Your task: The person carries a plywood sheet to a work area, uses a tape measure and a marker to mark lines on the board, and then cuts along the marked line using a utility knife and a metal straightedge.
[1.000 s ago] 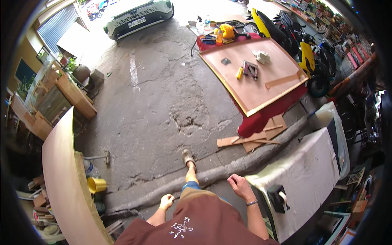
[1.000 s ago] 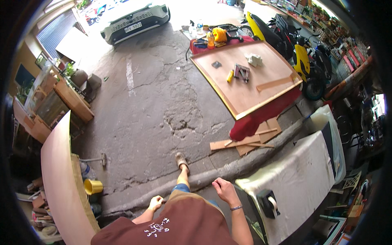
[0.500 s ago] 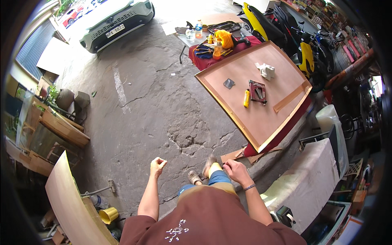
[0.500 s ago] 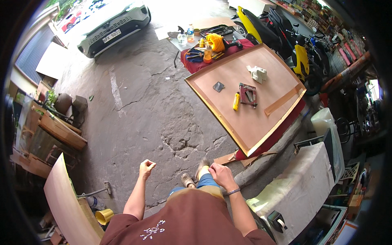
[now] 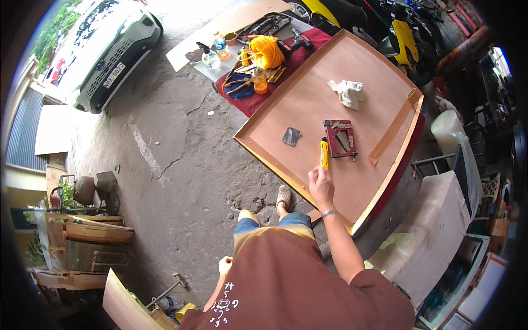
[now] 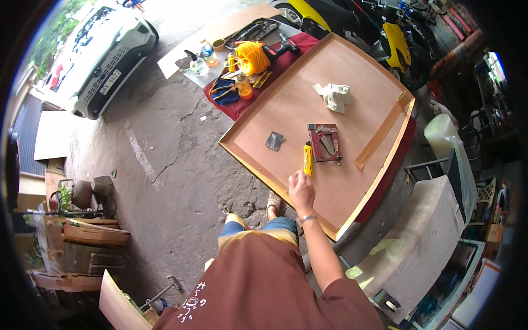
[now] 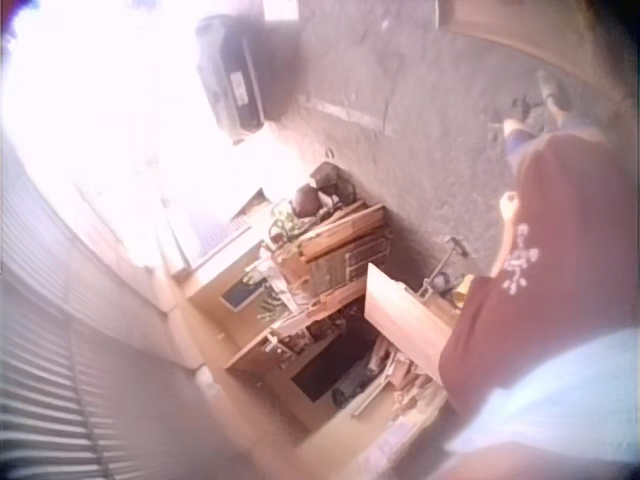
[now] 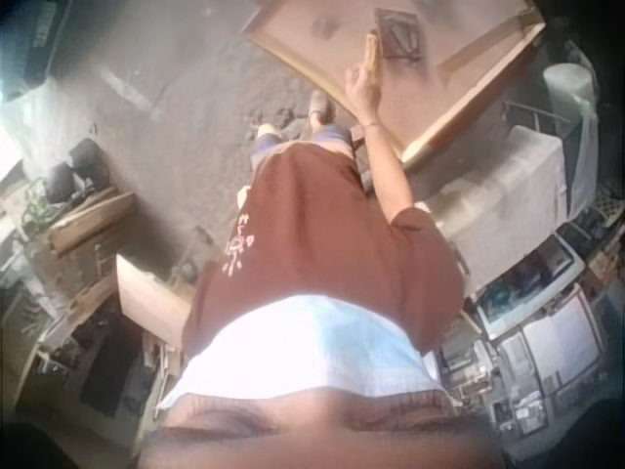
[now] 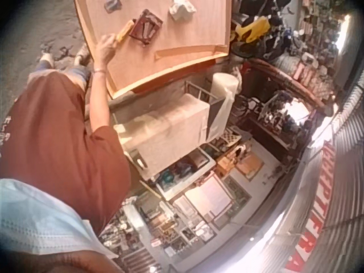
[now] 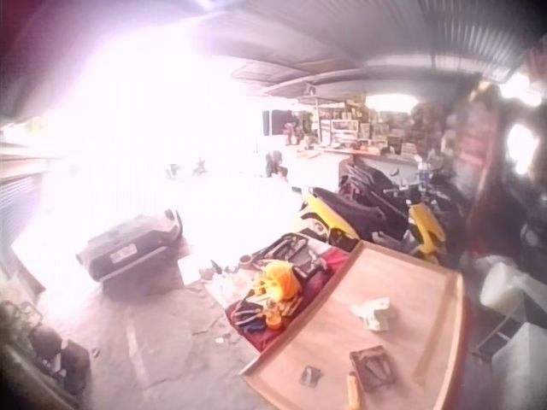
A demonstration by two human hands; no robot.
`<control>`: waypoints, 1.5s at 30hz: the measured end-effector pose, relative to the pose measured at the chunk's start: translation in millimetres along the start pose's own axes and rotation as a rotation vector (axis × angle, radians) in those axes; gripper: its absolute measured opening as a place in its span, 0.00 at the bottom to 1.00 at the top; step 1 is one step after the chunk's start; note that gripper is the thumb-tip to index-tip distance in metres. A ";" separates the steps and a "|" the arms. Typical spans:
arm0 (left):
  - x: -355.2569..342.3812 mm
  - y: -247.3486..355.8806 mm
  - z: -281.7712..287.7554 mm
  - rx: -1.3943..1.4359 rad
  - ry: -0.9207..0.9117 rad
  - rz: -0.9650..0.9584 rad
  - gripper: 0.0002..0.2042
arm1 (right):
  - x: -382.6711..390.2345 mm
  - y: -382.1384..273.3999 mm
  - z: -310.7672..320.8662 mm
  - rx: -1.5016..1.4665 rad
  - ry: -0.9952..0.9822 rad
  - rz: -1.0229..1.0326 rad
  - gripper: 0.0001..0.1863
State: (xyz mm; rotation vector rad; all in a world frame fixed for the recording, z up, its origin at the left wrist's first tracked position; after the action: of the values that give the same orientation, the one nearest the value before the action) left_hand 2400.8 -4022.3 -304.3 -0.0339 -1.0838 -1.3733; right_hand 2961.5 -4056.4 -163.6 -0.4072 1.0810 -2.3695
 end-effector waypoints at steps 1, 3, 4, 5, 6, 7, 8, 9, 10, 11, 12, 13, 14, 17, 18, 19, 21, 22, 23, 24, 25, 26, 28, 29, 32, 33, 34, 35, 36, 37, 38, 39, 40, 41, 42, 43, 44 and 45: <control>-8.9 8.3 4.8 0.006 0.027 0.036 0.12 | -16.9 4.8 -1.9 0.167 0.068 -0.042 0.17; -36.6 33.8 13.3 0.053 0.039 0.118 0.14 | -45.4 14.0 -8.9 0.492 0.227 -0.088 0.22; -56.0 52.9 15.9 0.089 0.029 0.071 0.14 | -53.2 21.6 -15.7 0.495 0.188 -0.140 0.23; -74.5 71.0 23.3 0.123 0.009 0.041 0.15 | -56.7 28.9 -20.9 0.486 0.170 -0.170 0.25; -96.5 91.2 32.7 0.177 -0.015 0.018 0.15 | -61.1 35.9 -26.7 0.464 0.124 -0.217 0.27; -119.5 112.3 41.1 0.119 -0.016 -0.006 0.15 | -62.9 39.5 -29.6 0.444 0.147 -0.204 0.24; -142.0 131.9 46.5 0.094 -0.037 0.004 0.15 | -61.9 42.0 -31.6 0.398 0.139 -0.203 0.24; -165.2 153.2 51.0 0.078 -0.048 -0.056 0.15 | -59.8 41.2 -33.4 0.301 0.126 -0.180 0.23; -185.8 172.6 56.4 0.089 -0.078 -0.098 0.15 | -54.8 38.5 -33.0 0.220 0.117 -0.199 0.22; -206.2 192.3 60.0 0.112 -0.112 -0.097 0.15 | -50.2 28.6 -33.4 0.100 0.123 -0.122 0.21; -227.5 212.9 60.7 0.171 -0.169 -0.068 0.15 | -45.9 15.1 -31.9 -0.007 0.147 -0.047 0.21; -247.6 235.1 66.1 0.137 -0.178 -0.154 0.15 | -41.1 2.0 -28.2 -0.108 0.155 -0.066 0.21; -265.4 254.3 67.5 0.122 -0.237 -0.157 0.15 | -32.5 -20.2 -25.5 -0.105 0.218 0.111 0.18; -308.3 314.6 61.8 0.147 -0.303 -0.234 0.16 | -21.6 -71.6 -23.1 -0.041 0.244 0.024 0.18; -318.2 330.9 62.0 0.142 -0.331 -0.224 0.16 | -21.9 -90.7 -25.0 -0.055 0.282 0.025 0.18; -326.4 346.7 62.9 0.069 -0.339 -0.245 0.16 | -24.1 -109.8 -27.1 -0.035 0.337 0.058 0.19; -338.8 374.8 63.2 0.010 -0.397 -0.312 0.16 | -30.8 -141.2 -30.8 0.000 0.388 0.085 0.20; -344.2 386.3 63.5 -0.011 -0.427 -0.342 0.16 | -34.3 -154.3 -33.6 0.014 0.408 0.099 0.20; -349.1 394.6 64.5 -0.003 -0.466 -0.337 0.16 | -37.5 -165.1 -37.0 -0.006 0.429 0.094 0.20; -354.6 402.9 66.8 -0.034 -0.475 -0.373 0.16 | -40.2 -174.6 -40.5 0.000 0.440 0.089 0.21; -360.0 410.3 68.0 -0.050 -0.496 -0.405 0.16 | -42.9 -182.4 -43.7 0.004 0.454 0.088 0.21; -364.8 415.6 69.1 -0.059 -0.530 -0.408 0.16 | -45.0 -189.1 -46.7 0.004 0.470 0.097 0.21; -375.1 426.3 72.9 -0.087 -0.533 -0.461 0.16 | -48.4 -198.1 -53.8 -0.017 0.483 0.066 0.20; -379.6 429.6 73.9 -0.091 -0.552 -0.439 0.16 | -49.5 -201.0 -57.3 -0.036 0.490 0.053 0.20; -390.1 442.6 75.4 -0.118 -0.581 -0.455 0.15 | -54.2 -201.9 -68.9 -0.031 0.513 0.021 0.19; -392.2 447.5 75.2 -0.131 -0.575 -0.486 0.15 | -55.6 -199.3 -73.6 -0.021 0.514 0.016 0.19; -394.3 451.2 74.6 -0.122 -0.590 -0.488 0.16 | -56.3 -192.4 -78.1 -0.024 0.491 -0.063 0.20; -396.3 455.3 73.3 -0.131 -0.565 -0.524 0.15 | -59.2 -183.6 -82.2 0.001 0.497 -0.100 0.21; -398.5 456.7 71.1 -0.117 -0.570 -0.499 0.16 | -61.6 -173.1 -85.4 0.038 0.497 -0.121 0.23; -401.1 457.8 68.2 -0.082 -0.588 -0.482 0.14 | -63.6 -158.9 -88.5 0.040 0.500 -0.194 0.25; -404.1 457.0 65.9 -0.082 -0.584 -0.454 0.12 | -64.7 -144.7 -91.1 0.068 0.489 -0.251 0.25; -407.1 456.7 63.6 -0.113 -0.544 -0.489 0.12 | -65.9 -131.2 -93.7 0.085 0.488 -0.276 0.25; -410.0 454.8 60.7 -0.110 -0.557 -0.467 0.11 | -67.9 -116.7 -95.5 0.092 0.479 -0.362 0.26; -412.6 452.5 58.0 -0.121 -0.551 -0.491 0.11 | -70.5 -105.1 -97.5 0.092 0.464 -0.368 0.23; -415.1 449.7 57.2 -0.127 -0.544 -0.516 0.12 | -77.2 -98.8 -102.2 0.091 0.475 -0.263 0.22; -417.4 446.0 54.5 -0.132 -0.556 -0.486 0.13 | -87.2 -91.0 -104.8 0.082 0.478 -0.223 0.22; -420.3 440.8 52.8 -0.150 -0.575 -0.399 0.13 | -100.0 -83.1 -107.4 0.062 0.476 -0.227 0.21; -421.0 437.5 52.6 -0.099 -0.613 -0.366 0.14 | -118.8 -74.8 -113.1 -0.085 0.441 -0.241 0.18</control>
State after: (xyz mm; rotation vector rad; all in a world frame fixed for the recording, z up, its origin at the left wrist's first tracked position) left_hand 2788.6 -3552.2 -297.4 -0.3634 -1.5826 -1.8066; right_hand 2984.6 -3879.0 -186.1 -0.0392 1.3977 -2.7115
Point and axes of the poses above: each hand's wrist, its own x-axis away from the middle knuckle, its own z-axis out of the back of the hand, y = z × x, the point moved 3 cm from there along -x, towards the middle knuckle, and after that the axes turned 6 degrees about -x, right-handed, at the moved point
